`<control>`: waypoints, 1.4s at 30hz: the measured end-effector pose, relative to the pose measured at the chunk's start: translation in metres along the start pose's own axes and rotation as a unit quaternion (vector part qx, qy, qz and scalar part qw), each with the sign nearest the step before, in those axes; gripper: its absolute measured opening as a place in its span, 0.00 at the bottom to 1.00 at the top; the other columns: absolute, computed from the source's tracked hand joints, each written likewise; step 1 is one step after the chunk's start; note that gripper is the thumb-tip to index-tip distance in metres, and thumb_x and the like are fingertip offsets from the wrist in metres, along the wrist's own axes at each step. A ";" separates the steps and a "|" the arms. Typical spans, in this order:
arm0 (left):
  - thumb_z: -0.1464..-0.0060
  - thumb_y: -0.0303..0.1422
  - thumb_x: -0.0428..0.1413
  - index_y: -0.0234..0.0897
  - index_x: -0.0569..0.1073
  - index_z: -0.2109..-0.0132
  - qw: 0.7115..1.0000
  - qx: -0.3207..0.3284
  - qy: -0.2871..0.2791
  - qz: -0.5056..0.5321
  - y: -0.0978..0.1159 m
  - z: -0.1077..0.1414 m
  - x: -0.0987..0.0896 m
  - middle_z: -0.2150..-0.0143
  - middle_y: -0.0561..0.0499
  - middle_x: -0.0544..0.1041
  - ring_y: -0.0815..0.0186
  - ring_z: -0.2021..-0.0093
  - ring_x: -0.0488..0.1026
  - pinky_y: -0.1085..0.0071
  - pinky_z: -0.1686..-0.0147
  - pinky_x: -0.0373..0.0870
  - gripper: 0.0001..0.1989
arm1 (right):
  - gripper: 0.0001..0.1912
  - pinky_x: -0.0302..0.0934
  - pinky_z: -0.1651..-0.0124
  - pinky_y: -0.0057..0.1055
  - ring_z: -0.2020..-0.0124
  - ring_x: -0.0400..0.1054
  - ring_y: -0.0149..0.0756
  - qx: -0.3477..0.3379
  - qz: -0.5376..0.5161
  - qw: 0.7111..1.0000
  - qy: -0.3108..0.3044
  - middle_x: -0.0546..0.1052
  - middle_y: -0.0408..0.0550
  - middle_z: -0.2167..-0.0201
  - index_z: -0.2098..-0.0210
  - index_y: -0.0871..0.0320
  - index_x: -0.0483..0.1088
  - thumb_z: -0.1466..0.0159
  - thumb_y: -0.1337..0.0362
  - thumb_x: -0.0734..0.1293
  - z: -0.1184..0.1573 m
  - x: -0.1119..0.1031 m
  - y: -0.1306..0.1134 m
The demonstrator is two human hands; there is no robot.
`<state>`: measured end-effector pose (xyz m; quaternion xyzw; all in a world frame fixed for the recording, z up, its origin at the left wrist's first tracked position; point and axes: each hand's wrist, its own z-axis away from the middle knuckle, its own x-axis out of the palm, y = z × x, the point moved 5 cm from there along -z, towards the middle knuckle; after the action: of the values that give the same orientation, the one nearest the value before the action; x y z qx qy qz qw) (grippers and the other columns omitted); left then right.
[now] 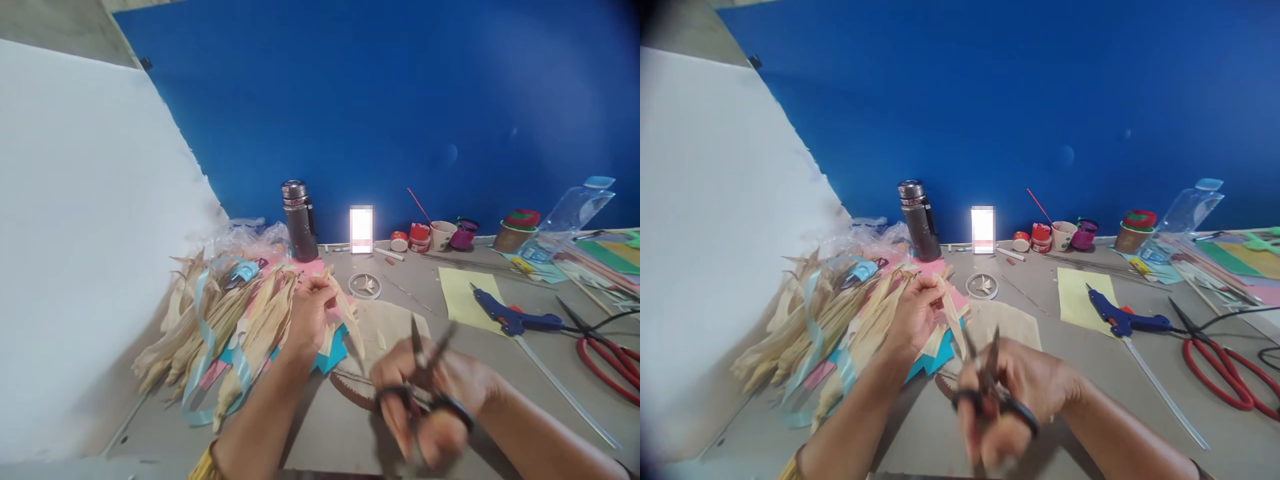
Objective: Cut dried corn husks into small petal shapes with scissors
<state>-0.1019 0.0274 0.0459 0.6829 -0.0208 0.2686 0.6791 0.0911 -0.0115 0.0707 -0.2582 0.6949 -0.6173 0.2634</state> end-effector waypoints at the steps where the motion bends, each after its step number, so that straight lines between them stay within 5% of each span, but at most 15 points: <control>1: 0.64 0.27 0.62 0.38 0.66 0.72 1.000 0.006 -0.003 -0.007 0.001 0.001 0.001 0.79 0.60 0.66 0.74 0.78 0.62 0.76 0.76 0.57 0.12 | 0.20 0.58 0.76 0.27 0.80 0.63 0.30 0.001 0.012 1.000 0.003 0.71 0.44 0.80 0.77 0.60 0.71 0.58 0.55 0.80 -0.006 0.000 0.001; 3: 0.65 0.26 0.62 0.37 0.66 0.72 1.000 0.016 -0.015 -0.022 0.000 0.004 0.005 0.78 0.59 0.67 0.73 0.77 0.63 0.76 0.75 0.59 0.12 | 0.13 0.55 0.75 0.25 0.78 0.60 0.28 -0.007 0.022 0.997 0.080 0.70 0.42 0.78 0.73 0.60 0.70 0.49 0.59 0.75 -0.021 -0.008 0.005; 5: 0.65 0.26 0.62 0.37 0.67 0.71 0.998 0.028 -0.034 -0.035 -0.001 0.009 0.011 0.78 0.59 0.68 0.73 0.76 0.65 0.75 0.73 0.61 0.12 | 0.12 0.55 0.72 0.25 0.75 0.60 0.28 -0.013 0.006 0.983 0.181 0.70 0.42 0.76 0.70 0.60 0.70 0.48 0.60 0.74 -0.033 -0.021 0.013; 8: 0.62 0.27 0.63 0.37 0.68 0.70 0.994 0.043 -0.073 -0.061 -0.005 0.016 0.020 0.76 0.58 0.68 0.73 0.76 0.65 0.75 0.72 0.62 0.12 | 0.16 0.56 0.71 0.26 0.74 0.61 0.29 -0.009 -0.057 0.968 0.244 0.71 0.42 0.74 0.66 0.60 0.70 0.49 0.59 0.75 -0.043 -0.031 0.025; 18: 0.61 0.30 0.68 0.35 0.69 0.71 0.971 0.051 -0.159 -0.173 -0.012 0.030 0.036 0.76 0.57 0.68 0.73 0.74 0.64 0.77 0.72 0.61 0.14 | 0.14 0.51 0.75 0.25 0.77 0.57 0.27 -0.017 -0.031 0.969 0.243 0.69 0.40 0.78 0.71 0.61 0.71 0.53 0.60 0.74 -0.044 -0.034 0.027; 25: 0.50 0.42 0.61 0.33 0.76 0.68 0.968 -0.096 -0.210 -0.098 -0.026 0.029 0.035 0.72 0.50 0.73 0.70 0.72 0.68 0.74 0.71 0.64 0.15 | 0.13 0.52 0.76 0.25 0.78 0.57 0.27 -0.015 -0.047 0.962 0.268 0.69 0.40 0.79 0.72 0.60 0.70 0.53 0.60 0.73 -0.040 -0.037 0.021; 34: 0.55 0.31 0.61 0.35 0.75 0.75 0.954 0.016 -0.186 -0.235 -0.015 0.030 0.036 0.78 0.54 0.71 0.71 0.76 0.64 0.74 0.72 0.60 0.05 | 0.11 0.52 0.75 0.25 0.77 0.58 0.28 -0.016 -0.022 0.962 0.270 0.69 0.40 0.78 0.72 0.60 0.69 0.52 0.61 0.71 -0.040 -0.038 0.020; 42: 0.57 0.30 0.61 0.34 0.73 0.76 0.957 0.001 -0.181 -0.228 -0.017 0.030 0.037 0.79 0.55 0.69 0.72 0.76 0.62 0.74 0.74 0.58 0.05 | 0.13 0.50 0.75 0.25 0.78 0.56 0.27 -0.011 -0.059 0.960 0.272 0.68 0.40 0.79 0.72 0.60 0.69 0.54 0.61 0.72 -0.041 -0.036 0.020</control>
<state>-0.0538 0.0132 0.0471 0.7074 0.0132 -0.0217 0.7064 0.0888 0.0447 0.0564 -0.1236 0.7307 -0.6710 0.0244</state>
